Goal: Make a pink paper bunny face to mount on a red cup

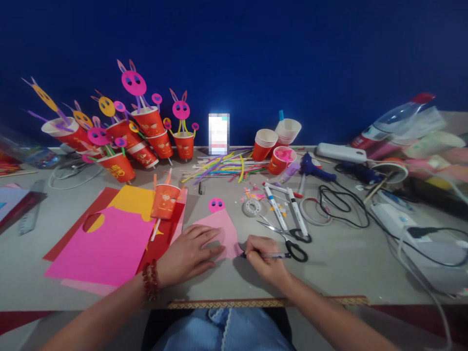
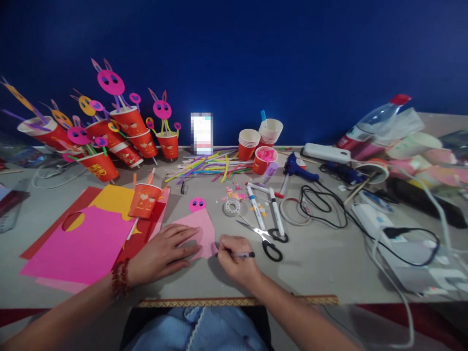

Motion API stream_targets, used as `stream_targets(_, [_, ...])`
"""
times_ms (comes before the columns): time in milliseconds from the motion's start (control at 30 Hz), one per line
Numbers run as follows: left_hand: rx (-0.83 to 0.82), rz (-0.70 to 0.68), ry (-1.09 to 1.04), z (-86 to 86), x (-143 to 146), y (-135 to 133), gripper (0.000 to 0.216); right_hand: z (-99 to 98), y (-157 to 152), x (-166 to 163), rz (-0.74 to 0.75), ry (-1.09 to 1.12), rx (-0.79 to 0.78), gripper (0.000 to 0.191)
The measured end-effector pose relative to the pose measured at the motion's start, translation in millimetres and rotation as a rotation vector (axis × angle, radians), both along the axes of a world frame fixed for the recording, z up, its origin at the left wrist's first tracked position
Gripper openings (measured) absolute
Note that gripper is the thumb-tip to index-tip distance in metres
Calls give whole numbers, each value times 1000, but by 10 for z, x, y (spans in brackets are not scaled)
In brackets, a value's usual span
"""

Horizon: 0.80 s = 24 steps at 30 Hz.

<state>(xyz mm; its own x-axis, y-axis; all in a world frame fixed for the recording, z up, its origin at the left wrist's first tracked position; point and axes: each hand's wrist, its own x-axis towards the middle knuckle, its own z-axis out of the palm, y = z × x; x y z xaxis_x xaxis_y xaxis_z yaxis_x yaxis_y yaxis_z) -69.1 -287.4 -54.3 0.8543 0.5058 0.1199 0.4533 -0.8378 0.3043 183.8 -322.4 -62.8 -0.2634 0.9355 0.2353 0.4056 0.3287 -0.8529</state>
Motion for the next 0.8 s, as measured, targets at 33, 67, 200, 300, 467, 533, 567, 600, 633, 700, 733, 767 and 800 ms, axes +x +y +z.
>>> stream_targets(33, [-1, 0, 10, -4, -2, -1, 36, 1, 2, -2, 0, -1, 2, 21])
stream_targets(67, [-2, -2, 18, -6, -3, -1, 36, 1, 3, -4, 0, 0, 5, 21])
stream_targets(200, [3, -10, 18, -5, -4, 4, 38, 6, -10, 5, -17, 39, 18, 21])
stream_targets(300, [6, -11, 16, 7, 1, 7, 37, 19, -27, 23, -58, 91, 41, 19])
stream_targets(467, [0, -10, 13, 27, 9, 2, 35, 28, -31, 26, -155, 124, 10, 13])
stream_targets(533, [2, -15, -3, 33, 9, 3, 36, 17, -17, 17, -185, 109, -33, 9])
stream_targets(567, [3, -17, -8, 36, 8, 4, 37, 9, -8, 15, -188, 85, -40, 7])
stream_targets(600, [2, -19, -10, 39, 5, 8, 37, 2, 4, 17, -185, 54, -28, 7])
stream_targets(633, [1, -22, -8, 42, 1, 13, 37, -5, 16, 24, -168, 18, -1, 9])
stream_targets(700, [-5, -33, -4, 51, -10, 26, 36, -9, 41, 54, -114, -78, 94, 15])
stream_targets(733, [-8, -44, -6, 57, -17, 34, 36, -5, 53, 76, -84, -141, 148, 20])
stream_targets(767, [-11, -54, -10, 63, -23, 41, 36, 5, 65, 99, -55, -216, 196, 25])
stream_targets(800, [-15, -62, -14, 70, -29, 47, 37, 21, 80, 120, -31, -302, 241, 29])
